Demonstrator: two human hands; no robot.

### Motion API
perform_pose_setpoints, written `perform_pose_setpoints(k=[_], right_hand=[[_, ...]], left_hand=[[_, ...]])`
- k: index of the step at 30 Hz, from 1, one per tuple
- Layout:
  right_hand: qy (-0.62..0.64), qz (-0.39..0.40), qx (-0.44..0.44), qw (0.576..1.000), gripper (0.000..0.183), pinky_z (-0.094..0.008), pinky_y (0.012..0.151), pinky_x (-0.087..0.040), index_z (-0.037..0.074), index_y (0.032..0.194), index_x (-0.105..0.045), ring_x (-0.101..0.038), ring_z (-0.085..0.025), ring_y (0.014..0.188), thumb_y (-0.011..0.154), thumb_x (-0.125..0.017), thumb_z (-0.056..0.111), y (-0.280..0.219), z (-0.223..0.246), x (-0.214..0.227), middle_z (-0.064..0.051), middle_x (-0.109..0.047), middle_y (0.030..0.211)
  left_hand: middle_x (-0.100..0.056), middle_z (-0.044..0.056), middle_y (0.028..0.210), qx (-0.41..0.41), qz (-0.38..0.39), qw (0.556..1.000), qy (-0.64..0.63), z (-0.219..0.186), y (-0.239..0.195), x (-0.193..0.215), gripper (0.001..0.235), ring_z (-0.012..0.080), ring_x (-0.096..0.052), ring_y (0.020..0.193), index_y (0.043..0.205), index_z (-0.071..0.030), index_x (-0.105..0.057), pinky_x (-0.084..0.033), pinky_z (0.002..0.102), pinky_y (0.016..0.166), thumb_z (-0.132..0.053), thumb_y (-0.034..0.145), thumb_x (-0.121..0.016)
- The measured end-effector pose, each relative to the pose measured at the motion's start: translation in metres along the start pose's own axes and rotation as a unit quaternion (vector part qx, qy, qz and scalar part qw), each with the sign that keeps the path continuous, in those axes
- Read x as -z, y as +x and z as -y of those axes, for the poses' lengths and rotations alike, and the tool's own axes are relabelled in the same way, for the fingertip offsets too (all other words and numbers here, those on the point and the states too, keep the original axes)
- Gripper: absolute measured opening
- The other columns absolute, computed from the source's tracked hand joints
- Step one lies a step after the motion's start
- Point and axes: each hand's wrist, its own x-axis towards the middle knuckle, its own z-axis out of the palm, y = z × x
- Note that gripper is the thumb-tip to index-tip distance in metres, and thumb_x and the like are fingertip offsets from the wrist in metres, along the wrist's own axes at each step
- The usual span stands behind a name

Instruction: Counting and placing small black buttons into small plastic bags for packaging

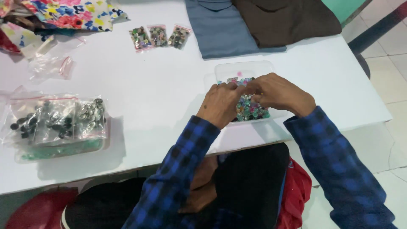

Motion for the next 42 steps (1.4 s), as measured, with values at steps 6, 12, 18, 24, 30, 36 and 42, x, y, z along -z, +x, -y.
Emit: perform_pose_setpoints(k=[6,12,18,24,30,36,42], right_hand=[[-0.034,0.031,0.05,0.998,0.026,-0.052,0.08,-0.058,0.008,0.1,-0.072,-0.073,-0.042,0.095,0.079,-0.077,0.021,0.014,-0.02,-0.022,-0.017,-0.076,0.092],[-0.027,-0.075,0.06,0.995,0.018,-0.046,0.072,-0.058,0.003,0.104,-0.073,-0.074,-0.04,0.089,0.089,-0.071,0.011,0.032,-0.028,-0.028,-0.019,-0.074,0.091],[0.021,-0.077,0.169,0.982,0.023,-0.051,0.079,-0.056,0.004,0.109,-0.075,-0.07,-0.044,0.098,0.091,-0.07,0.018,0.023,-0.02,-0.031,-0.018,-0.07,0.106],[0.038,-0.045,0.223,0.973,0.026,-0.056,0.066,-0.047,-0.003,0.085,-0.067,-0.066,-0.049,0.08,0.088,-0.063,0.023,0.045,-0.016,-0.058,-0.029,-0.067,0.08],[-0.045,-0.039,0.167,0.984,0.023,-0.05,0.072,-0.058,0.006,0.109,-0.077,-0.073,-0.041,0.09,0.088,-0.066,0.008,0.043,-0.042,-0.037,-0.019,-0.074,0.103],[0.016,-0.076,0.138,0.987,0.038,-0.05,0.085,-0.058,-0.003,0.128,-0.066,-0.069,-0.043,0.11,0.09,-0.066,0.002,0.025,-0.035,-0.012,-0.026,-0.069,0.121],[0.049,-0.059,0.179,0.981,0.023,-0.045,0.077,-0.059,0.001,0.117,-0.072,-0.072,-0.037,0.087,0.097,-0.066,0.011,0.048,-0.016,-0.048,-0.02,-0.072,0.103]], left_hand=[[-0.069,0.01,0.104,-0.019,0.084,0.988,0.13,0.017,0.029,-0.046,0.041,0.0291,-0.069,0.094,0.109,-0.015,-0.071,-0.049,0.043,0.083,-0.019,0.071,-0.085],[-0.057,0.017,0.115,-0.026,0.006,0.998,-0.054,0.01,0.021,-0.008,0.044,0.0444,-0.065,0.096,0.112,-0.007,-0.065,-0.051,0.048,0.078,0.008,0.071,-0.07],[-0.046,0.013,0.141,-0.008,-0.086,0.991,-0.102,0.007,0.009,0.003,0.057,0.0361,-0.059,0.126,0.134,-0.013,-0.053,-0.049,0.051,0.105,0.015,0.085,-0.059],[-0.043,0.015,0.144,0.006,-0.101,0.981,-0.165,0.017,0.009,-0.005,0.05,0.042,-0.058,0.129,0.136,-0.011,-0.048,-0.053,0.051,0.108,0.0,0.093,-0.071],[-0.04,0.012,0.148,0.02,-0.09,0.979,-0.182,0.011,0.003,0.003,0.057,0.039,-0.056,0.133,0.138,-0.016,-0.048,-0.054,0.049,0.107,0.018,0.093,-0.048],[-0.042,0.014,0.147,0.018,-0.079,0.988,-0.128,0.004,0.007,0.011,0.044,0.0364,-0.056,0.135,0.127,-0.012,-0.055,-0.052,0.049,0.108,0.016,0.093,-0.053],[-0.032,0.017,0.151,0.021,-0.116,0.985,-0.129,0.009,0.004,-0.003,0.057,0.0375,-0.054,0.135,0.135,-0.01,-0.046,-0.051,0.045,0.113,0.02,0.088,-0.059]])
